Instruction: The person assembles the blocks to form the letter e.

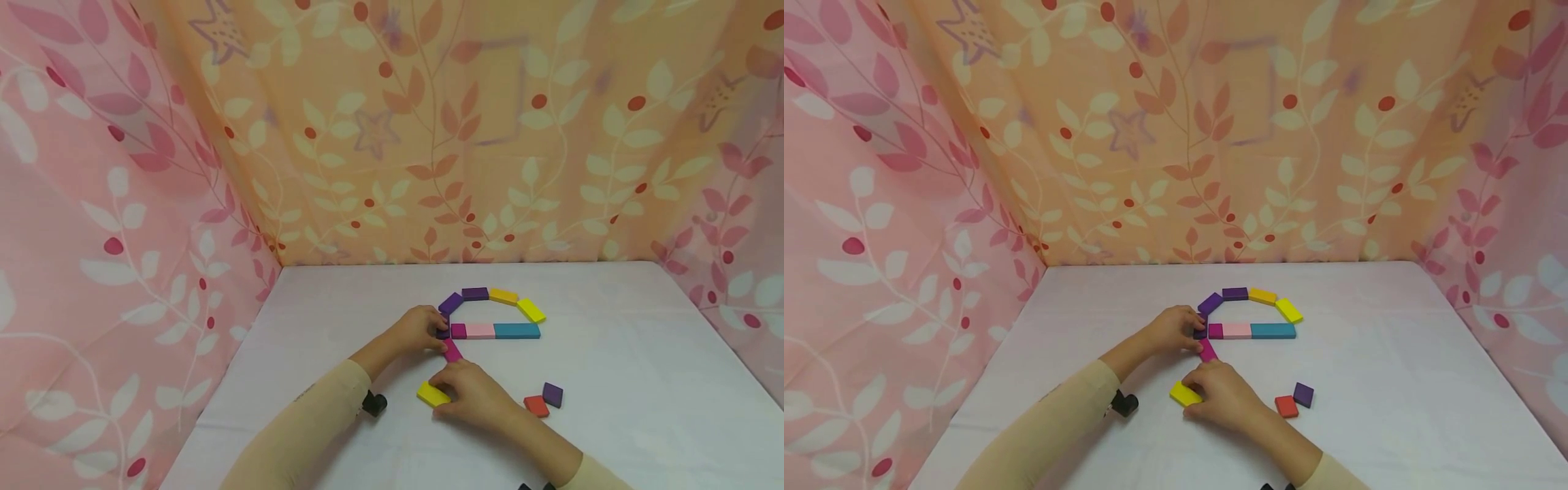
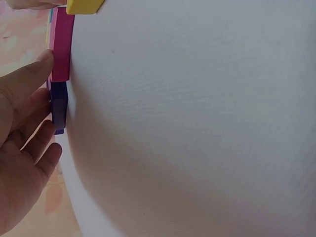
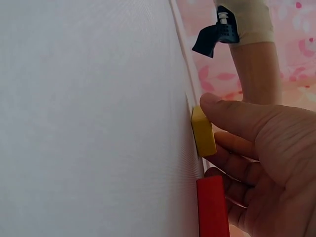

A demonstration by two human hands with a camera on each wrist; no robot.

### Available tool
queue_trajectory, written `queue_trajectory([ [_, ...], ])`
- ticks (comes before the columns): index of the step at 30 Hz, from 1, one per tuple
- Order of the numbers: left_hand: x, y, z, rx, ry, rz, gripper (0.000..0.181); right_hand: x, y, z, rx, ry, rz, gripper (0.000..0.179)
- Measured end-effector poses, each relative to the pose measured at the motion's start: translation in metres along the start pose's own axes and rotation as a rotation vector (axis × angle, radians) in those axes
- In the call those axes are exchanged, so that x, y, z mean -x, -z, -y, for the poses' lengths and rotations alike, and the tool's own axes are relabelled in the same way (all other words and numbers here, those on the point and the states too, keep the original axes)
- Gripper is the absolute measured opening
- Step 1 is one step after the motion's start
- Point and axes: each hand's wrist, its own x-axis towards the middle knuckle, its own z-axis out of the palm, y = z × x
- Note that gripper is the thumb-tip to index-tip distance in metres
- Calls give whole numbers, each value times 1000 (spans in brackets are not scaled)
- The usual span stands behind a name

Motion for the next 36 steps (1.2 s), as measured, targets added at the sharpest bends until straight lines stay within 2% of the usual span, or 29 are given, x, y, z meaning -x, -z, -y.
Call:
queue_trajectory([
  [10,-6,3,-2,-48,-4,22,46,-1,0,4,42,-5,-24,33],
  [19,-6,4,-2,-37,-2,36,45,3,27,3,9,-35,-43,30],
  [24,-5,4,-1,-7,10,35,45,6,41,-4,-23,-146,-64,31],
  [29,-5,4,0,-14,6,40,45,9,51,-16,-52,-266,-105,35],
  [36,-7,5,0,-32,-23,46,45,15,58,-33,-21,-277,-131,35],
])
